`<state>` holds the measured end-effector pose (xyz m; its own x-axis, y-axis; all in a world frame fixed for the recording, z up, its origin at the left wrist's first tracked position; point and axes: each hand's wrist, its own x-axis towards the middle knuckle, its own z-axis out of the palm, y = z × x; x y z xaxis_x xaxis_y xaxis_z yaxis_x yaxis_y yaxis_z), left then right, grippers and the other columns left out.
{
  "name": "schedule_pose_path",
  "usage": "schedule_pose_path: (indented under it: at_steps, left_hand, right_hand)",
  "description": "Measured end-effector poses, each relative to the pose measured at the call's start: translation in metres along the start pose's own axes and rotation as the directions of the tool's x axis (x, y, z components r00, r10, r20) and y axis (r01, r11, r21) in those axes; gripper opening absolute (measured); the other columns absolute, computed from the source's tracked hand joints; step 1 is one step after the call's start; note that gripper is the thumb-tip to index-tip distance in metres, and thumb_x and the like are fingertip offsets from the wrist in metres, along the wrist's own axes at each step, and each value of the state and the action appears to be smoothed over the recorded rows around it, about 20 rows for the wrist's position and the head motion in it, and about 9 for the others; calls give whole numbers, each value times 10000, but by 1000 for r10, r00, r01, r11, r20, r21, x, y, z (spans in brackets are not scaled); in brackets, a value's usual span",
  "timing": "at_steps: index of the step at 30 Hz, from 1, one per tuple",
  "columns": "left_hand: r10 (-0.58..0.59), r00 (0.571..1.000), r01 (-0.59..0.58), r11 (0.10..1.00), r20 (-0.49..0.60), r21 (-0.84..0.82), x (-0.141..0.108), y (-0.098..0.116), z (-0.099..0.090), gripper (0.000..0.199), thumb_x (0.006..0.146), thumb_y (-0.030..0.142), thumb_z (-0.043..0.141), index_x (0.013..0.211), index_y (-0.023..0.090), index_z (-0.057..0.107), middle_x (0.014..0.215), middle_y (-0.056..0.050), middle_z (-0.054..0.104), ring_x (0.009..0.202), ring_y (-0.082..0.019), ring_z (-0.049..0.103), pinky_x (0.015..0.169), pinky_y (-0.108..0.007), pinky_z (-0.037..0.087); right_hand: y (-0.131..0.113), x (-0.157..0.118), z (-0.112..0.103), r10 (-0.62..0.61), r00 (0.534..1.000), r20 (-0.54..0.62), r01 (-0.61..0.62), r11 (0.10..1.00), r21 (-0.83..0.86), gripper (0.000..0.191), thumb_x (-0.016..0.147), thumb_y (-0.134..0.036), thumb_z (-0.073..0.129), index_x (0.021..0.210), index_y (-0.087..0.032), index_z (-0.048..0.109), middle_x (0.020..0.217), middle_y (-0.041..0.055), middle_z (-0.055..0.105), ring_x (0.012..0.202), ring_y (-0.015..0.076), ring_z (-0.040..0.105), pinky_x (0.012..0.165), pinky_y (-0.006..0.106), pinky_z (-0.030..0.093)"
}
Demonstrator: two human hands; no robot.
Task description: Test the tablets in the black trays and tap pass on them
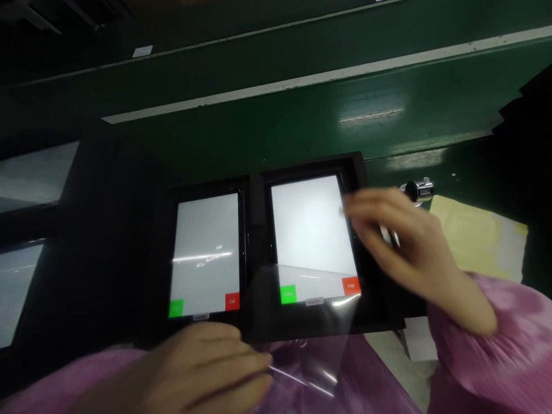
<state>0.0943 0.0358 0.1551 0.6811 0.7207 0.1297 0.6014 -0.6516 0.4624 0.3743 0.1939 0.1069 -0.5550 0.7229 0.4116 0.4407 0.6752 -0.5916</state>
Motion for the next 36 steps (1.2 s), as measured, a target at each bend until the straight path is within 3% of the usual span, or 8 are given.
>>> schedule_pose_path:
  at_steps: [4, 10, 16, 21, 25, 28, 32, 36]
  left_hand:
    - [-191, 969, 196, 980, -154, 20, -4, -34, -39, 273, 966, 81, 488, 1012, 273, 677, 1022, 43, 811, 887, -143, 767, 828, -270, 640]
    - [-230, 824, 317, 945, -518, 84, 46, -108, -34, 190, 888, 208, 618, 719, 264, 684, 749, 3, 685, 715, -196, 669, 685, -393, 587]
    - [-479, 830, 473, 876, -286, -96, 78, -128, 0, 410, 989, 351, 498, 1341, 185, 628, 973, -53, 794, 870, -222, 752, 843, -382, 606]
    - [-424, 898, 428, 903, -118, 15, 80, -132, 2, 504, 1021, 315, 368, 1486, 187, 510, 1241, -77, 763, 1156, -235, 726, 1187, -524, 445]
    - [-569, 758, 596, 803, -318, -16, 54, -150, -22, 396, 995, 358, 422, 1283, 229, 660, 1265, -74, 743, 1178, -250, 703, 1025, -416, 577]
    - [-636, 663, 727, 672, -395, 139, 27, -166, -30, 291, 941, 377, 494, 1005, 255, 750, 1147, -97, 756, 1115, -335, 699, 993, -550, 582]
    - [-649, 623, 776, 581, -437, 244, 11, -177, -18, 328, 931, 394, 484, 855, 240, 763, 1272, -165, 710, 1254, -457, 605, 1065, -796, 432]
    - [-647, 632, 762, 618, -427, 191, 21, -173, -5, 325, 973, 386, 472, 915, 281, 774, 1331, -106, 691, 1350, -412, 545, 1155, -804, 332]
  right_hand:
    - [-53, -44, -8, -294, 918, 264, 236, 944, 231, 352, 1059, -134, 439, 1006, -311, 738, 826, -17, 727, 726, 196, 688, 698, 371, 618]
    - [-61, -57, 4, -344, 893, 290, 418, 874, -249, 479, 1052, 17, 356, 923, -152, 785, 834, 22, 717, 744, 163, 628, 742, 367, 530]
    - [-31, -25, 5, -441, 857, 267, 506, 816, -280, 407, 1028, 31, 463, 826, -151, 766, 693, 3, 582, 639, 159, 496, 646, 343, 466]
    - [19, 34, 34, -391, 898, 201, 399, 917, -2, 252, 1059, -209, 591, 868, -212, 755, 813, 39, 585, 773, 193, 550, 686, 350, 502]
    - [59, 87, 59, -20, 999, -41, 21, 999, 24, 122, 992, -304, 664, 906, -241, 723, 1004, 66, 643, 869, 227, 621, 784, 411, 564]
    - [75, 105, 66, 238, 951, -195, -235, 971, 39, 94, 979, -315, 628, 938, -252, 684, 1040, 75, 668, 853, 236, 647, 801, 429, 583]
    - [84, 105, 67, 284, 930, -234, -263, 958, 117, 87, 986, -329, 585, 968, -260, 635, 997, 72, 689, 844, 242, 665, 761, 420, 607]
    - [88, 99, 67, 266, 934, -237, -237, 961, 146, 125, 995, -398, 598, 969, -276, 615, 988, 60, 697, 831, 235, 663, 717, 407, 616]
